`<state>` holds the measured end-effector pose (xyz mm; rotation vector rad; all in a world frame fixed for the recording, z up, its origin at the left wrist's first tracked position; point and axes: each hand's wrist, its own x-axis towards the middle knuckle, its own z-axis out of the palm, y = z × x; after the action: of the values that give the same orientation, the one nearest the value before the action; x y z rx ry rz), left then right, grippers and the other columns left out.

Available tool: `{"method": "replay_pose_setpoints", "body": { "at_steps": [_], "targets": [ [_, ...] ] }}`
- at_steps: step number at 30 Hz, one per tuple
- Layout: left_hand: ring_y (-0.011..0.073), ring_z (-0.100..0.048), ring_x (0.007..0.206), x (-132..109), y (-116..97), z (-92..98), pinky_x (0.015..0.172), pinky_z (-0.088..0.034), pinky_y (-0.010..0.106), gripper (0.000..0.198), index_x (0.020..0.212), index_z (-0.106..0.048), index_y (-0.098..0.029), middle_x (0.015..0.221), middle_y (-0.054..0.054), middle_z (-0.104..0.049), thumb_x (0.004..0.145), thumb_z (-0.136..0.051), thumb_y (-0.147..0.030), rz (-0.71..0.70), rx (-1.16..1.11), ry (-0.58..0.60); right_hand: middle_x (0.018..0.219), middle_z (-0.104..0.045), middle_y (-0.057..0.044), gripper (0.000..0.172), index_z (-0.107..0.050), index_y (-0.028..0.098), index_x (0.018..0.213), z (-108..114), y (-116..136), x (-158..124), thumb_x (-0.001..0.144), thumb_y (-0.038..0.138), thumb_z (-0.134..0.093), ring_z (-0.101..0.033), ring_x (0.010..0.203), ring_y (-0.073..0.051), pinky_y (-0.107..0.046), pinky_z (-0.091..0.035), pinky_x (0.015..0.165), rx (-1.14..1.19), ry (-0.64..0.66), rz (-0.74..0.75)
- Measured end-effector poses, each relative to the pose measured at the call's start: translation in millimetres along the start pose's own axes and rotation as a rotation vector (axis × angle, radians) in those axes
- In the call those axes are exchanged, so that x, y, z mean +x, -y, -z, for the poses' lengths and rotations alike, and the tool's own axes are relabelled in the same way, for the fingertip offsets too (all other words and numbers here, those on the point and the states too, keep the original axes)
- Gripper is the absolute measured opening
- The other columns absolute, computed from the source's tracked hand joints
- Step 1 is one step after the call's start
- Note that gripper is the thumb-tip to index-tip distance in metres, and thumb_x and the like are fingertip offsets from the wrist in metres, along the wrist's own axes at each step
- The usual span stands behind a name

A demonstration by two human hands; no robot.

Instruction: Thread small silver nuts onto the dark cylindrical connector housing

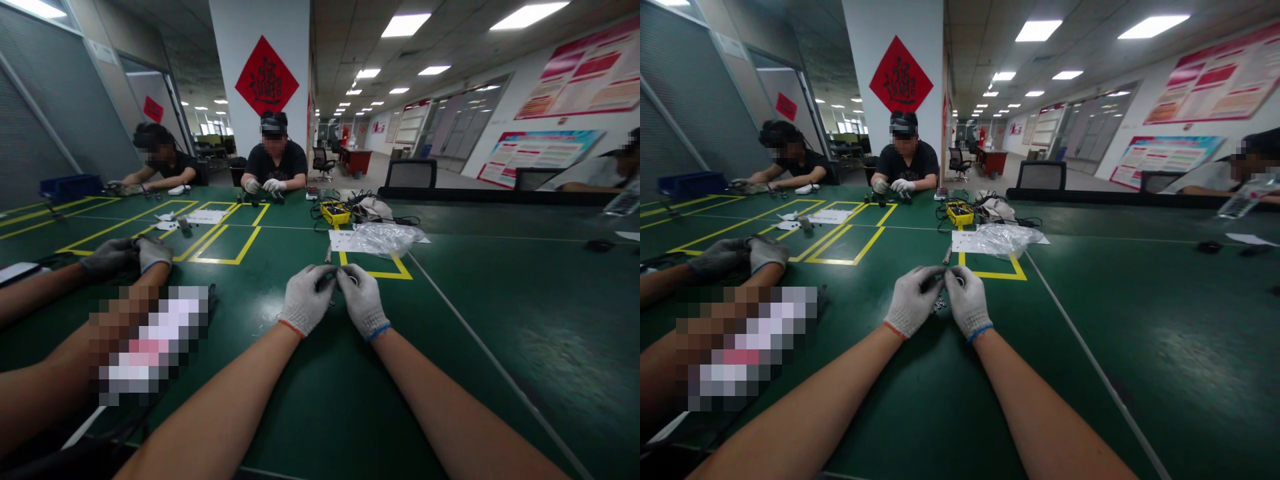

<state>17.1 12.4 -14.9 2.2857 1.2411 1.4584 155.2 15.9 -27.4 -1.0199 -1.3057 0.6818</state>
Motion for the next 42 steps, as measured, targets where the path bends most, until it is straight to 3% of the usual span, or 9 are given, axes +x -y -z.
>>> {"method": "replay_pose_setpoints", "body": {
  "at_steps": [7, 29, 37, 42],
  "targets": [
    [0.0185, -0.074, 0.083, 1, 4, 1.9, 0.078, -0.059, 0.029, 0.012, 0.095, -0.079, -0.021, 0.088, 0.004, -0.077, 0.089, -0.071, -0.015, 0.018, 0.011, -0.02, 0.067, -0.061, -0.001, 0.031, -0.061, 0.022, 0.073, -1, 2, -1, 0.083, 0.05, -0.059, -0.053, 0.066, -0.018, -0.031, -0.043, 0.062, -0.066, 0.011, 0.03],
    [0.0196, -0.074, 0.087, 1, 3, 5.9, 0.082, -0.06, 0.031, 0.015, 0.1, -0.076, -0.022, 0.094, 0.004, -0.078, 0.089, -0.069, -0.015, -0.027, 0.079, 0.02, 0.062, -0.061, 0.0, 0.032, -0.06, 0.022, 0.065, 0, 10, -2, 0.082, 0.049, -0.058, -0.051, 0.06, -0.017, -0.031, -0.043, 0.059, -0.095, 0.028, 0.021],
    [0.0197, -0.074, 0.086, 2, 2, 5.8, 0.081, -0.059, 0.031, 0.012, 0.098, -0.076, -0.022, 0.093, 0.005, -0.078, 0.089, -0.069, -0.017, -0.006, 0.08, 0.036, 0.057, -0.051, 0.002, 0.036, -0.054, 0.023, 0.06, 0, 10, -2, 0.082, 0.052, -0.056, -0.044, 0.057, -0.015, -0.03, -0.036, 0.055, -0.099, 0.028, 0.011],
    [0.0199, -0.074, 0.085, 1, 0, 5.5, 0.08, -0.059, 0.031, 0.011, 0.097, -0.076, -0.02, 0.093, 0.005, -0.078, 0.09, -0.069, -0.017, 0.005, 0.062, 0.024, 0.06, -0.056, 0.001, 0.034, -0.058, 0.022, 0.064, 0, 11, -2, 0.082, 0.051, -0.056, -0.047, 0.058, -0.016, -0.031, -0.039, 0.058, -0.093, 0.034, 0.009]
  ]
}}
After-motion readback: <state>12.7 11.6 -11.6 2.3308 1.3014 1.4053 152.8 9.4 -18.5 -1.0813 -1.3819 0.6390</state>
